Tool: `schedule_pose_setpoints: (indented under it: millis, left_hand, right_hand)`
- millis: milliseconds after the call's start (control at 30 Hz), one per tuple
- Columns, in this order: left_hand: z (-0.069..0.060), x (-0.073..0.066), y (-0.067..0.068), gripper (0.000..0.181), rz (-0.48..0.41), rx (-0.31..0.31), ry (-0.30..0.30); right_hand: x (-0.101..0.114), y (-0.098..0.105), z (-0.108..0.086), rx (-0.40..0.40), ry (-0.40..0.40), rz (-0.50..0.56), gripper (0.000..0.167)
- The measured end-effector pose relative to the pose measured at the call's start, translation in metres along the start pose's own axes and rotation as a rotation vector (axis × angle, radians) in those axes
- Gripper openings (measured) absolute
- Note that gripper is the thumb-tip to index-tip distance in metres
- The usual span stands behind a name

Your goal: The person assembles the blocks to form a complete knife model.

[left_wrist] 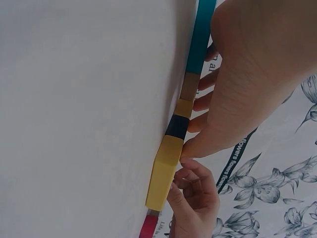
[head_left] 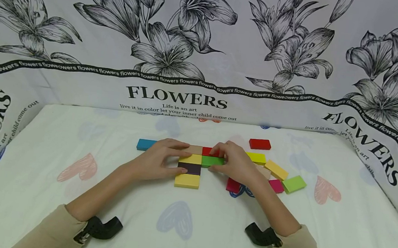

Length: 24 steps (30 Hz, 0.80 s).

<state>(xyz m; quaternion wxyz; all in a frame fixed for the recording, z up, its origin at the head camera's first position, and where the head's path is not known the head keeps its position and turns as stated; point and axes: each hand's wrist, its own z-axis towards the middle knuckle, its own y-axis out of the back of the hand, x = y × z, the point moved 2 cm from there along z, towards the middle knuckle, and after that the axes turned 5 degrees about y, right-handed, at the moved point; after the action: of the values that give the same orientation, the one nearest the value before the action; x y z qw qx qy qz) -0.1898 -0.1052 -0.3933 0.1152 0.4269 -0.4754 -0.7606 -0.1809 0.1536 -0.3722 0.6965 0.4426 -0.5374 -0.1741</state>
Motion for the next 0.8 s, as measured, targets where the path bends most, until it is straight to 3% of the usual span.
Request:
schedule_pose_setpoints:
  millis: [367,667,800]
  left_hand:
    - [-0.002,0.002,0.001,0.049,-0.015,-0.008,0.009]
    - [-0.001,0.004,-0.002,0.05,-0.026,-0.007,0.02]
    - [-0.001,0.003,-0.003,0.051,-0.027,-0.011,0.02]
  right_hand:
    - [0.001,0.009,0.001,0.011,0.012,0.03,0.037]
    - [-0.007,0.028,-0.014,-0.066,0.002,0.096,0.032]
    - [-0.01,0.041,-0.023,-0.092,-0.025,0.075,0.034]
